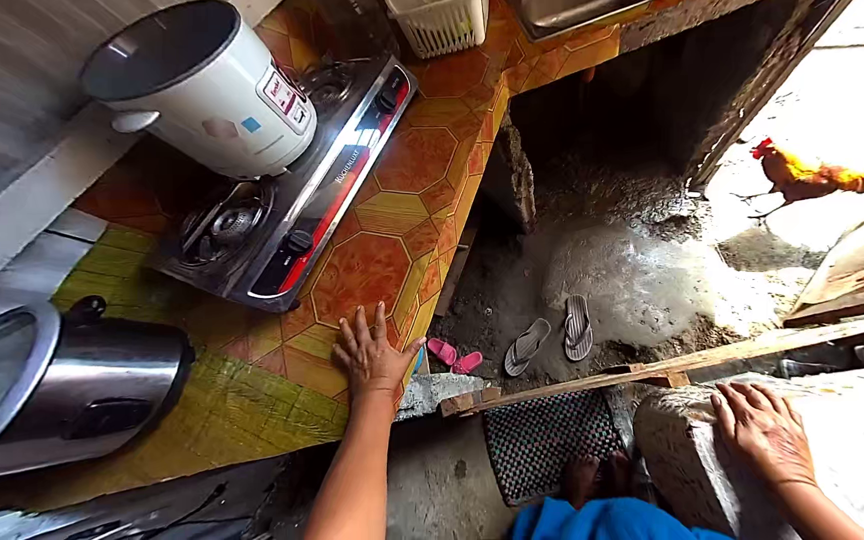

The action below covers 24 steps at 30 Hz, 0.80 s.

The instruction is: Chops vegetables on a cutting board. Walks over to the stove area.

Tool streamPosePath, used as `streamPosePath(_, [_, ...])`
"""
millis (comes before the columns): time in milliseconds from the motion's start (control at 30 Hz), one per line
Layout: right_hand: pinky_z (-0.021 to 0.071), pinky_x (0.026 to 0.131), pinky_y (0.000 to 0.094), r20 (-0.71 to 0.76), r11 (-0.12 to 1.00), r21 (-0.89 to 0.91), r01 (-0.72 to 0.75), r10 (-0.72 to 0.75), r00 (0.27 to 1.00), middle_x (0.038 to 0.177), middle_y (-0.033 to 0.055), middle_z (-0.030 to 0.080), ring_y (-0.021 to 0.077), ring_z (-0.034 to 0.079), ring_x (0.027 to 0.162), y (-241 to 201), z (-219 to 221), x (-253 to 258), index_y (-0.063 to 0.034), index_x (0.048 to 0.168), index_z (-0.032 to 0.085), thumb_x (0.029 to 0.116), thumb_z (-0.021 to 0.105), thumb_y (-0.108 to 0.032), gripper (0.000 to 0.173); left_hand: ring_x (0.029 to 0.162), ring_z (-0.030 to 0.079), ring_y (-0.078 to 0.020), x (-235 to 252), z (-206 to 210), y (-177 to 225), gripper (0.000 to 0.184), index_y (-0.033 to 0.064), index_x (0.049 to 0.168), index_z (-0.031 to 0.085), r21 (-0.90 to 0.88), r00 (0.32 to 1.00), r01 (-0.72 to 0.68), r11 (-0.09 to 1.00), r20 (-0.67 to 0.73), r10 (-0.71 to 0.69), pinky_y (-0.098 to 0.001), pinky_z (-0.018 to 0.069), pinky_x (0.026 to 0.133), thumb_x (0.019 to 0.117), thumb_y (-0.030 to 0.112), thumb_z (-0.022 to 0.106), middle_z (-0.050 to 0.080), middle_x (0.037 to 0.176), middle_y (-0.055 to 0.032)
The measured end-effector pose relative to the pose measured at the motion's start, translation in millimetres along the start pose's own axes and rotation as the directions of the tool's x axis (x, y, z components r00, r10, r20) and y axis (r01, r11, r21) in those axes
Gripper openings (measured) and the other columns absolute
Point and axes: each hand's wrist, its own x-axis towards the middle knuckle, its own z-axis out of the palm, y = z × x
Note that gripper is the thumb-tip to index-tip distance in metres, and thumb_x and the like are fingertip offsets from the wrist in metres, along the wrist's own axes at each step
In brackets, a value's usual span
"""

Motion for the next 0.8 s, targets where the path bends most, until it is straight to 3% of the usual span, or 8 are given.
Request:
streamPosePath(367, [0.0363,0.110,0.0655,0.042,0.998,-0.056,0.026,-0.024,0.999,0.121,0.0200,0.073,0.0459,0.062,0.123,-1.9,-3.2,-0.6,-0.0068,0.110,0.079,0.1019,0.029,-0.041,0.061,0.154,0.017,-0.0501,2.3,2.5,-2.9,0.105,0.0237,0.161,0.037,0.011,1.000,-0.015,1.000,0.005,0.015,-0.0724,0.0187,0.116,0.0762,0.079,0.067,0.028,0.167,-0.0198])
streamPosePath(800, [0.0334,0.113,0.0646,0.248,0.986,-0.168,-0.012,0.054,0.967,0.128,0.0225,0.069,0.0458,0.056,0.131,-7.2,-11.9,3.5,-0.0085,0.117,0.076,0.1040,0.027,-0.034,0.057,0.155,0.019,-0.0458,-3.1,-5.5,-5.3,0.104,0.0272,0.161,0.035,-0.001,0.998,-0.028,1.000,0.055,0.028,-0.0686,0.0186,0.118,0.0773,0.083,0.061,0.029,0.168,-0.0154])
